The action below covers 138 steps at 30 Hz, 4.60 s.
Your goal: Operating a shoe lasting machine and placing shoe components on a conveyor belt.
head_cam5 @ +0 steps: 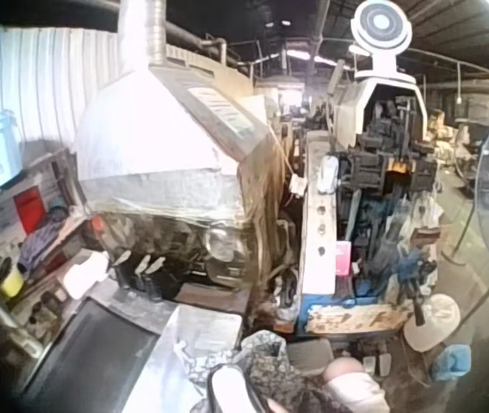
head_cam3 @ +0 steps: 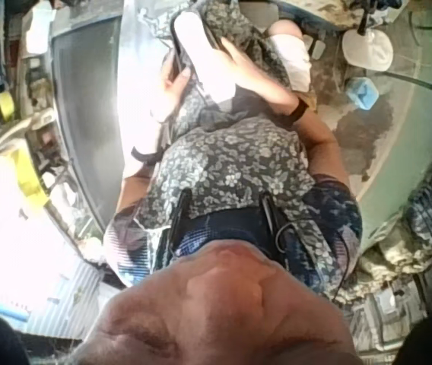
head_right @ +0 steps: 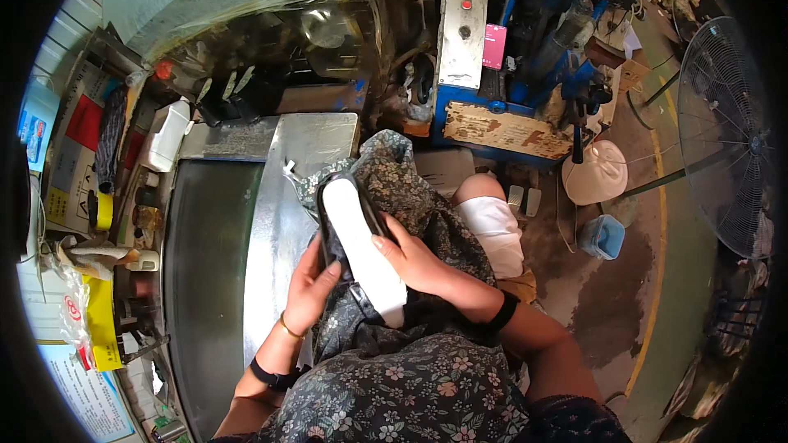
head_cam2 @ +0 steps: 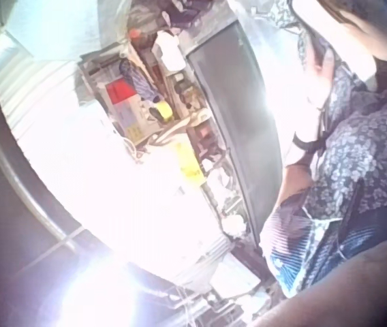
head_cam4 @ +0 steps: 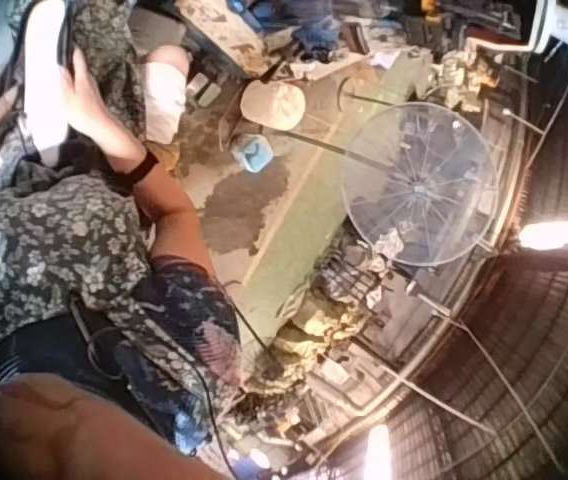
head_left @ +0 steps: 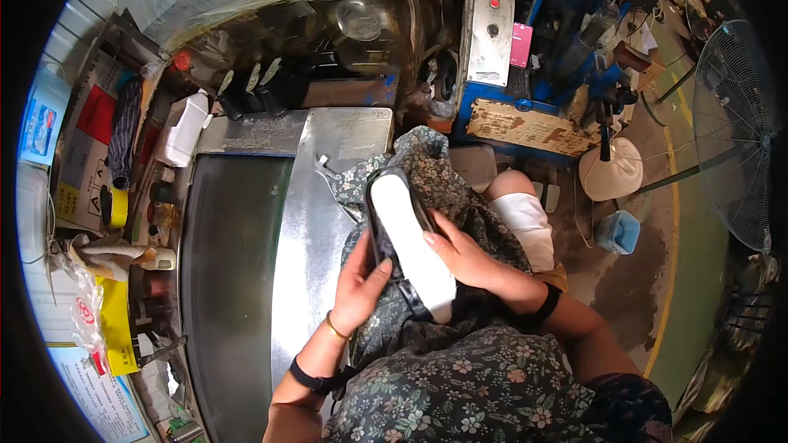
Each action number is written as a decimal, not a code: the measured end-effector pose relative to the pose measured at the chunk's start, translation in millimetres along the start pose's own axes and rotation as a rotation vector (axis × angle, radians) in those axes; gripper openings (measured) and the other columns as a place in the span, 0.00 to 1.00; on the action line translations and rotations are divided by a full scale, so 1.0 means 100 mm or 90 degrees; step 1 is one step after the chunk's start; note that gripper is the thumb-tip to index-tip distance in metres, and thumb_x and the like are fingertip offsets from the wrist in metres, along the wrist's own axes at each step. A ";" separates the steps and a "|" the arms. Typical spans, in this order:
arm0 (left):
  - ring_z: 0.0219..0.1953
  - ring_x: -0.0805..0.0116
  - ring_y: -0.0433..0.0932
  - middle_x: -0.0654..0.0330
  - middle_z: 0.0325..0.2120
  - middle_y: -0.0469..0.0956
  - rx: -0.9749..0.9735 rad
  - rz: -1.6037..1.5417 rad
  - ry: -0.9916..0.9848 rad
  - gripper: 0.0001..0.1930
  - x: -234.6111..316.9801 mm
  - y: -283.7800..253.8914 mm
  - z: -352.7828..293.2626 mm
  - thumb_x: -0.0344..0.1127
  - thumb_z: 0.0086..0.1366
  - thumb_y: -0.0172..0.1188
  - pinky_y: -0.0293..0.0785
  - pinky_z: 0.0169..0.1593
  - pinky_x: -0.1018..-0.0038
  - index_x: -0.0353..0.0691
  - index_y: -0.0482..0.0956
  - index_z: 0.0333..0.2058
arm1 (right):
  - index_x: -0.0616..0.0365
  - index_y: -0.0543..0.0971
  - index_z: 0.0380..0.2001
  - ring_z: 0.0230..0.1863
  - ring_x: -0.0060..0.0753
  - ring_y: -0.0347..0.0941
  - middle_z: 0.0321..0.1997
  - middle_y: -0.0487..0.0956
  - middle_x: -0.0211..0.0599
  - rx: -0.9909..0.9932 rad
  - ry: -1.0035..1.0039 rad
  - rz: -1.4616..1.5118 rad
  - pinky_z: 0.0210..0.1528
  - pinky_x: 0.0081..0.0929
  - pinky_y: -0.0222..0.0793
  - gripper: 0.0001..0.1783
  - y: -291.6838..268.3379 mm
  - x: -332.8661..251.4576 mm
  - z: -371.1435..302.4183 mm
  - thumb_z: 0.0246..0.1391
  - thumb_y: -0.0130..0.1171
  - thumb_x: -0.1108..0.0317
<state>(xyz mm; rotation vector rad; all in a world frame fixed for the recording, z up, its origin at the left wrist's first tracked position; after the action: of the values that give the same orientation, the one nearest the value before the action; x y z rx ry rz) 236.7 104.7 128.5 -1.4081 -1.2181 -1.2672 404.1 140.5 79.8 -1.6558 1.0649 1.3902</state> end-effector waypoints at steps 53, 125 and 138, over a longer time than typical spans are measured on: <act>0.53 0.68 0.70 0.59 0.54 0.70 -0.027 -0.189 0.001 0.25 -0.13 -0.11 0.93 0.41 0.69 0.54 0.64 0.58 0.73 0.43 0.62 0.62 | 0.60 0.65 0.60 0.63 0.45 0.65 0.60 0.70 0.50 0.000 -0.188 -0.103 0.64 0.34 0.59 0.28 -0.01 -0.61 0.68 0.55 0.55 0.72; 0.49 0.55 0.77 0.53 0.44 0.79 -0.436 0.675 0.292 0.13 -0.86 1.03 0.32 0.36 0.59 0.59 0.70 0.56 0.62 0.41 0.81 0.42 | 0.60 0.68 0.58 0.62 0.53 0.63 0.60 0.69 0.51 -0.191 -0.516 -0.542 0.65 0.47 0.55 0.33 0.48 0.02 -0.12 0.58 0.51 0.46; 0.51 0.52 0.74 0.50 0.45 0.78 -0.383 0.596 0.327 0.14 -0.65 0.97 0.17 0.35 0.59 0.58 0.67 0.57 0.60 0.40 0.80 0.44 | 0.56 0.72 0.53 0.56 0.47 0.66 0.49 0.73 0.52 -0.259 -0.466 -0.488 0.60 0.47 0.60 0.27 0.58 -0.63 -0.21 0.55 0.55 0.51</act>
<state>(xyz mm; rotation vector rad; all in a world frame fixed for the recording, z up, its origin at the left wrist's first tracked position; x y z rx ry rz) 334.8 99.3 62.8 -1.6096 0.2273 -1.1929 354.4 107.3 144.9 -1.3758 -0.2700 1.5041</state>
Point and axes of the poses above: each hand's wrist, its own z-axis towards the middle knuckle, its own y-axis out of the palm, x = y × z, the point moved 7 cm from there along z, towards the middle knuckle
